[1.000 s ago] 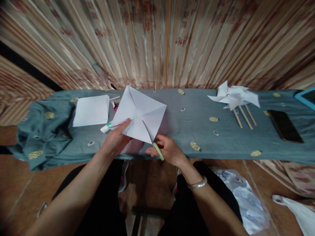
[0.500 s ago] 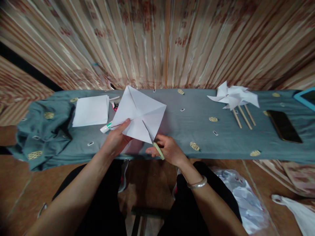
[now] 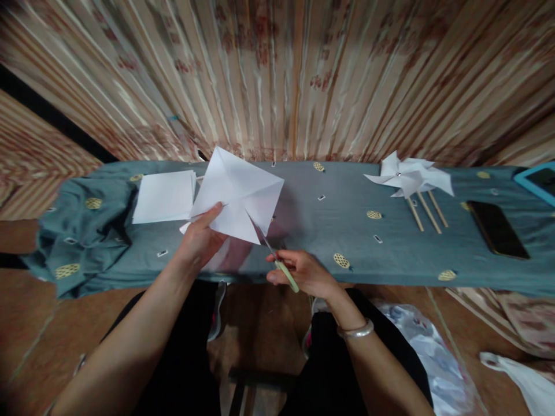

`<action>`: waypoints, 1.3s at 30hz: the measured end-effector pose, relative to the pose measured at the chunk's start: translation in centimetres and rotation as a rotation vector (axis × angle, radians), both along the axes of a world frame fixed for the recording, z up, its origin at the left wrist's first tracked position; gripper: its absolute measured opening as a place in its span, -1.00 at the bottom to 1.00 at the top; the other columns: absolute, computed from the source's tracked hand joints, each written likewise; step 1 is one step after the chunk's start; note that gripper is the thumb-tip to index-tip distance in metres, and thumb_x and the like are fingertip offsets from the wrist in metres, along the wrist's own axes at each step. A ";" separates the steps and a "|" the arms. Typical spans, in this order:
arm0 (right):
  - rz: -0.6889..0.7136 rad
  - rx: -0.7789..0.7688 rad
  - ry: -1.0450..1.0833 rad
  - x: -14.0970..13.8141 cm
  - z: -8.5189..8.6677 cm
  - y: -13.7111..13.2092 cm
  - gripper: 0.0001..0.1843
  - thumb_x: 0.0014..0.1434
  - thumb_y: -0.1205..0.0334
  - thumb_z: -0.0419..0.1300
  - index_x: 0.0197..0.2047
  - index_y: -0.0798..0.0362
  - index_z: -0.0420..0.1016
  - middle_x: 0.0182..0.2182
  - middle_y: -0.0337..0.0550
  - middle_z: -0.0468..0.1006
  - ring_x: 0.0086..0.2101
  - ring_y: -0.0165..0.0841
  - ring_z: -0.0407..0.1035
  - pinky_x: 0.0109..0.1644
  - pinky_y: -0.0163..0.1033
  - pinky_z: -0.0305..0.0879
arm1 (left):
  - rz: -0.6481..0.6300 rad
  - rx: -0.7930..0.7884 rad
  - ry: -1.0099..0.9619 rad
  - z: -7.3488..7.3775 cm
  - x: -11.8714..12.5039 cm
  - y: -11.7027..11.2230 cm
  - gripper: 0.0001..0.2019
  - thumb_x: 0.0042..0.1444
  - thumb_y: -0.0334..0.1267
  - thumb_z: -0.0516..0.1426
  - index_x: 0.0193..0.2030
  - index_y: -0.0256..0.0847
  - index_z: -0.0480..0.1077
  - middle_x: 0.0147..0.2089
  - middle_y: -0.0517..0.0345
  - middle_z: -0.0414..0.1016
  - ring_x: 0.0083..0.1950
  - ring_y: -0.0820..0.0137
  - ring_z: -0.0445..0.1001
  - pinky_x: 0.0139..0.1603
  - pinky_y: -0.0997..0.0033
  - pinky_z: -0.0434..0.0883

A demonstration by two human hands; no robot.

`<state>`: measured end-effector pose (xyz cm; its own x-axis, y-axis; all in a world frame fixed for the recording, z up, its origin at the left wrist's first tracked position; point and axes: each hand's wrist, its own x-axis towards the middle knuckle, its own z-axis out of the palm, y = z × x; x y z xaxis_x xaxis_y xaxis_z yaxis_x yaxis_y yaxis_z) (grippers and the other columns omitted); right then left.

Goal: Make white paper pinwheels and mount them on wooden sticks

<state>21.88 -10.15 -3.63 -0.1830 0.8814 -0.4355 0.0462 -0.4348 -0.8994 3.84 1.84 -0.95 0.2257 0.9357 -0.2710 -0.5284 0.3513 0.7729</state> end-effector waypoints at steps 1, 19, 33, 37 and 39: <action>0.024 0.013 -0.018 0.7 0.1 -0.4 -0.44 -0.13 -0.06 0.43 -0.14 0.13 0.52 -0.50 -0.26 0.53 -0.49 -0.46 0.38 -0.41 -0.34 0.27 | 0.012 0.011 -0.002 0.0 -0.2 0.2 -0.73 0.05 -0.39 0.21 -0.08 -0.39 0.47 -0.14 -0.07 0.62 -0.06 0.21 0.59 0.04 0.23 0.49; -0.451 0.257 -0.066 5.1 0.1 0.2 -0.40 -0.30 0.05 0.52 -0.16 0.05 0.51 -0.41 -0.27 0.60 -0.43 -0.41 0.41 -0.32 -0.29 0.35 | -0.375 0.053 0.317 -4.0 1.8 -2.4 -0.84 -0.20 -0.26 0.38 -0.47 -0.27 0.54 -0.44 0.04 0.61 -0.43 0.28 0.54 -0.36 0.36 0.46; -0.950 0.433 0.017 2.8 -0.8 3.1 -0.45 -0.35 0.01 0.49 -0.26 0.03 0.49 -0.50 -0.29 0.62 -0.46 -0.33 0.47 -0.35 -0.23 0.40 | -0.557 0.174 0.078 -2.7 4.4 -4.3 -0.36 -0.25 -0.05 0.42 0.02 -0.21 0.44 0.13 -0.11 0.49 0.22 0.03 0.38 0.14 0.10 0.34; -0.877 0.463 -0.074 1.7 -0.9 3.6 -0.43 -0.25 -0.01 0.45 -0.16 0.04 0.48 -0.39 -0.22 0.64 -0.41 -0.32 0.48 -0.33 -0.23 0.40 | -0.343 0.136 0.148 -3.6 5.8 -4.6 -0.59 -0.20 -0.05 0.37 -0.25 -0.27 0.50 -0.09 -0.09 0.59 0.05 0.10 0.50 0.07 0.14 0.41; -0.869 0.447 -0.047 1.3 -0.9 3.9 -0.41 -0.28 -0.04 0.46 -0.18 0.03 0.48 -0.37 -0.21 0.63 -0.38 -0.30 0.48 -0.30 -0.22 0.41 | -0.204 0.116 0.177 -3.7 6.0 -4.1 -0.63 -0.21 -0.14 0.37 -0.25 -0.26 0.48 -0.10 -0.05 0.60 0.02 0.13 0.52 0.06 0.15 0.43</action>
